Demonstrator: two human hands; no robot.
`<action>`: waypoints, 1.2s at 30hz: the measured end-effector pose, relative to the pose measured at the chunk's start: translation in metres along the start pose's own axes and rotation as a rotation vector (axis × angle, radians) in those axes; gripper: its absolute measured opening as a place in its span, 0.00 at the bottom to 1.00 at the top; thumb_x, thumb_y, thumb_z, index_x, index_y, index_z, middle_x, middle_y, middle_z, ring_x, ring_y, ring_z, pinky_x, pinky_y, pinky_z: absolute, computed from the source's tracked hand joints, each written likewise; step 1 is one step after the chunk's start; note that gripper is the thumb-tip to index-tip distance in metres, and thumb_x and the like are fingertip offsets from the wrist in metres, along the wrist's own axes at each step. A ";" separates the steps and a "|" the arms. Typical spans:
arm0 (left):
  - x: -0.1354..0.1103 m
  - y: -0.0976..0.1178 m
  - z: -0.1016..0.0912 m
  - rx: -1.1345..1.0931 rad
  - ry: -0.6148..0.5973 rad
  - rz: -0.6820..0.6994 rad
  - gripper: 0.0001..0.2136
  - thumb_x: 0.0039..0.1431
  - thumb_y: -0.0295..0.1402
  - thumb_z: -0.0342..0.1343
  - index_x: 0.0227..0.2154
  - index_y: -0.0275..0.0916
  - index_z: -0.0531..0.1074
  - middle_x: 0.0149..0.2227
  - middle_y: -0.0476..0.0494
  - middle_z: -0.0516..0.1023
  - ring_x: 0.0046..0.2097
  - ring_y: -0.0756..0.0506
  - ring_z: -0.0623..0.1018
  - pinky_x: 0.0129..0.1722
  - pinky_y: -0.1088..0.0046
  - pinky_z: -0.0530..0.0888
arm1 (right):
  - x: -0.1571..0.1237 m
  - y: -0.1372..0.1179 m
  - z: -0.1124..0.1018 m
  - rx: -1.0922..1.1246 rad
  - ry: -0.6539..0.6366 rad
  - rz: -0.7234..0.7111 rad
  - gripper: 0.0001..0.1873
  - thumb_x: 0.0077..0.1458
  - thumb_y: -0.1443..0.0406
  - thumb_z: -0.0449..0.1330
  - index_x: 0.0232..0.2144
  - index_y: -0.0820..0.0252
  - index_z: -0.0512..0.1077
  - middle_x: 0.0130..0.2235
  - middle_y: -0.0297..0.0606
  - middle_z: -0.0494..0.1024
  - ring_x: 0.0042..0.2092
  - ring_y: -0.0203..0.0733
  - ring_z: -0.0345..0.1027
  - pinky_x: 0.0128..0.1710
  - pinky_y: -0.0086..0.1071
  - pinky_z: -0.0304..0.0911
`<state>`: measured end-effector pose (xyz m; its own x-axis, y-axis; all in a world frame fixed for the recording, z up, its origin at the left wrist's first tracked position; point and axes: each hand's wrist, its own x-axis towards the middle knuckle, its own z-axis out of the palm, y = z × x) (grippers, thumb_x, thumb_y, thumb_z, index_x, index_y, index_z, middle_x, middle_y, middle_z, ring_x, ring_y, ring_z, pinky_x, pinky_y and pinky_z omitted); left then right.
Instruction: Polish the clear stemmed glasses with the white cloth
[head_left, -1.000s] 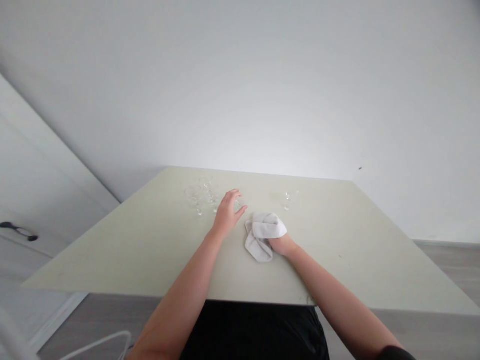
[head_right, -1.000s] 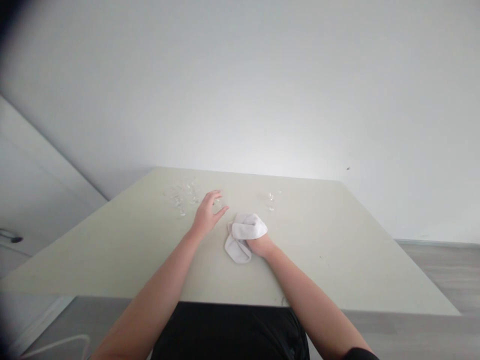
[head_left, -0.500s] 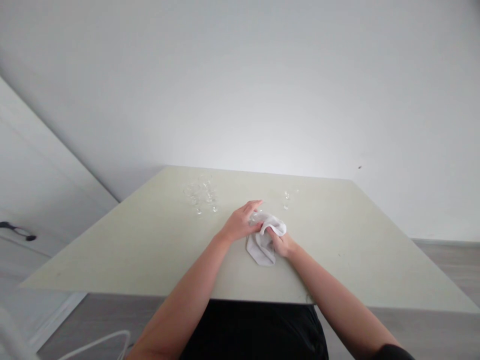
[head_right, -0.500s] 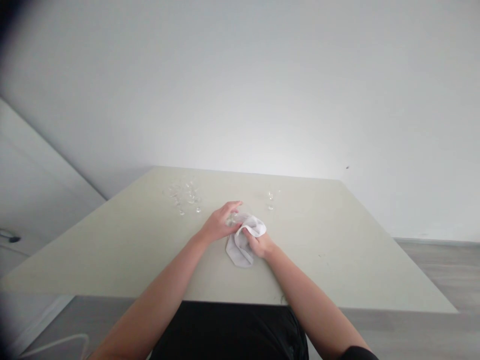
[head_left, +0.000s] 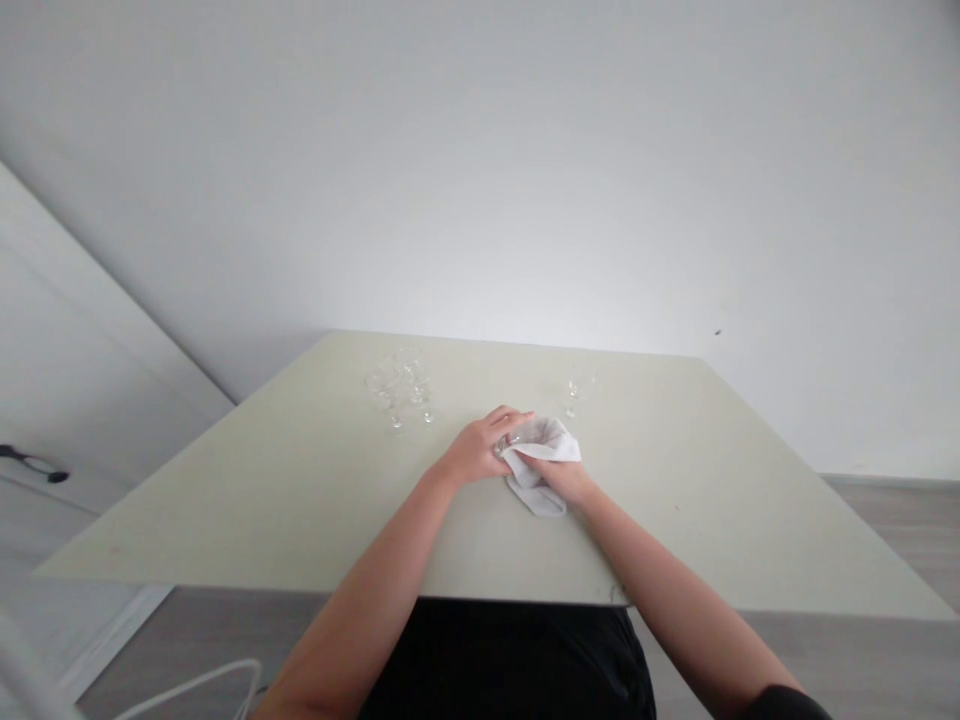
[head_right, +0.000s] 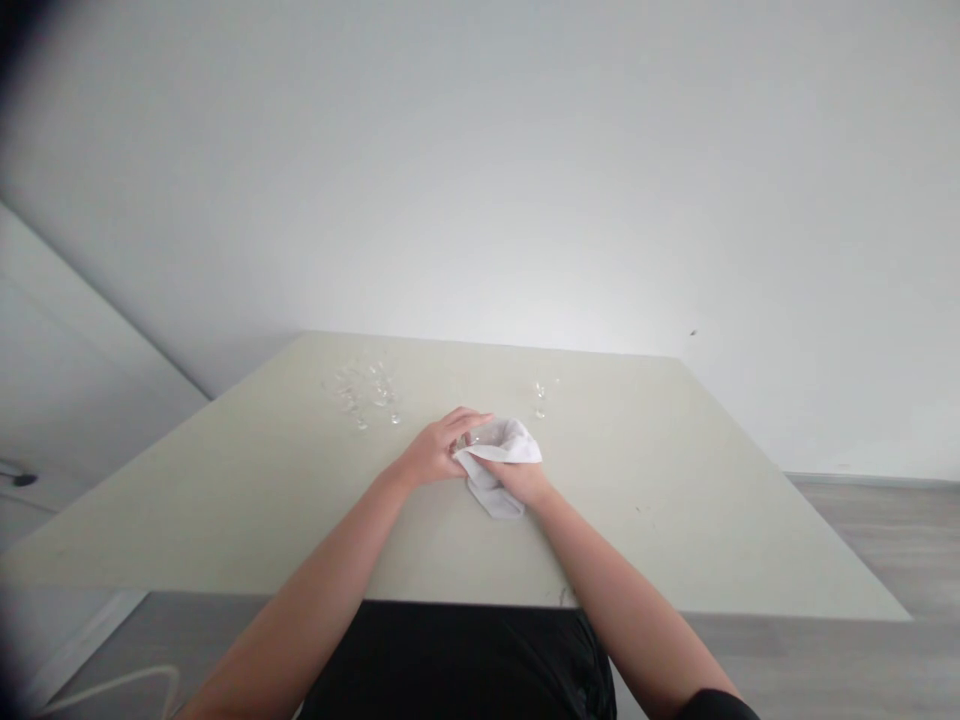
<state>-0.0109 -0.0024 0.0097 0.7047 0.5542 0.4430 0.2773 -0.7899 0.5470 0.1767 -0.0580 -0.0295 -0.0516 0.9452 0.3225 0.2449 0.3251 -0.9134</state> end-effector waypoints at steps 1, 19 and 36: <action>0.000 0.000 0.000 0.011 -0.013 0.016 0.33 0.49 0.30 0.61 0.61 0.51 0.65 0.55 0.42 0.72 0.42 0.46 0.78 0.46 0.71 0.76 | 0.001 -0.002 0.001 0.065 -0.002 0.008 0.20 0.50 0.54 0.67 0.40 0.61 0.74 0.36 0.39 0.80 0.36 0.42 0.74 0.36 0.32 0.71; 0.005 0.017 0.009 0.382 -0.066 0.351 0.36 0.52 0.26 0.60 0.64 0.52 0.59 0.68 0.37 0.53 0.65 0.36 0.64 0.61 0.56 0.65 | 0.003 -0.010 -0.007 0.075 -0.105 -0.079 0.19 0.52 0.56 0.67 0.45 0.57 0.75 0.46 0.43 0.80 0.48 0.48 0.74 0.51 0.42 0.69; 0.006 0.011 0.026 0.404 0.273 0.198 0.24 0.50 0.26 0.55 0.53 0.35 0.67 0.53 0.32 0.72 0.55 0.37 0.72 0.55 0.57 0.71 | 0.004 -0.011 -0.003 -0.055 0.079 -0.020 0.16 0.49 0.56 0.66 0.36 0.59 0.70 0.34 0.37 0.75 0.36 0.41 0.68 0.38 0.35 0.67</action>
<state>0.0138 -0.0148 0.0000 0.5883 0.3900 0.7084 0.4240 -0.8947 0.1404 0.1768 -0.0581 -0.0176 0.0188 0.9323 0.3611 0.2976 0.3396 -0.8922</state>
